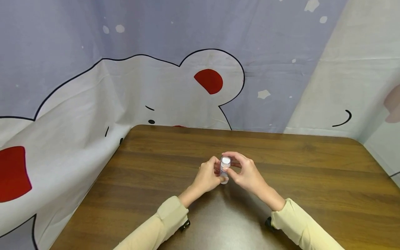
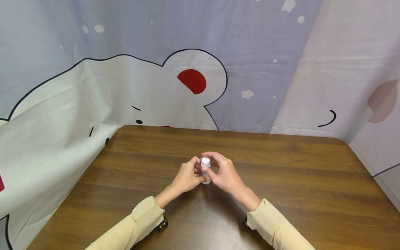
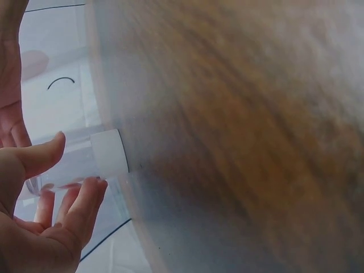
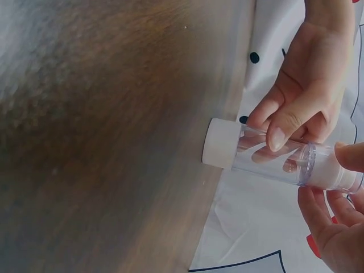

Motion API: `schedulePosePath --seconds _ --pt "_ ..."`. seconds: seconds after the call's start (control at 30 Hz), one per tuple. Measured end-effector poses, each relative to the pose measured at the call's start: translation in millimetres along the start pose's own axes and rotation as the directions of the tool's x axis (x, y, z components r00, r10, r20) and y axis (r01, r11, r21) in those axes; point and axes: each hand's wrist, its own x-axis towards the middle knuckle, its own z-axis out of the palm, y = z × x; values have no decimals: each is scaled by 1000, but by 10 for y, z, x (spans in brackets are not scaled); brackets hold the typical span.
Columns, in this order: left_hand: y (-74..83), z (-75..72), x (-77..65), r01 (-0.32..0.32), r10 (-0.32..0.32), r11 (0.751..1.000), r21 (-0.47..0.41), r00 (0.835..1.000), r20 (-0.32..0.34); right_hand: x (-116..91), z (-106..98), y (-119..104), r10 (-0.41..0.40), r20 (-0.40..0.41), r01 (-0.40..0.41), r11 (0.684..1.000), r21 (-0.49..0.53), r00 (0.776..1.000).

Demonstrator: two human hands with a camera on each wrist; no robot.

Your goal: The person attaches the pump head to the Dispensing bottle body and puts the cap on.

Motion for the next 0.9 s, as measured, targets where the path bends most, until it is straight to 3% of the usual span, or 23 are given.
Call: schedulePosePath --seconds 0.5,0.9 --pt "16 -8 -2 6 -6 1000 6 1000 7 -7 -13 -6 5 -1 -5 1000 2 1000" --pt "28 -5 -22 12 -12 1000 -16 1000 8 -25 -27 25 -48 19 49 998 -48 999"
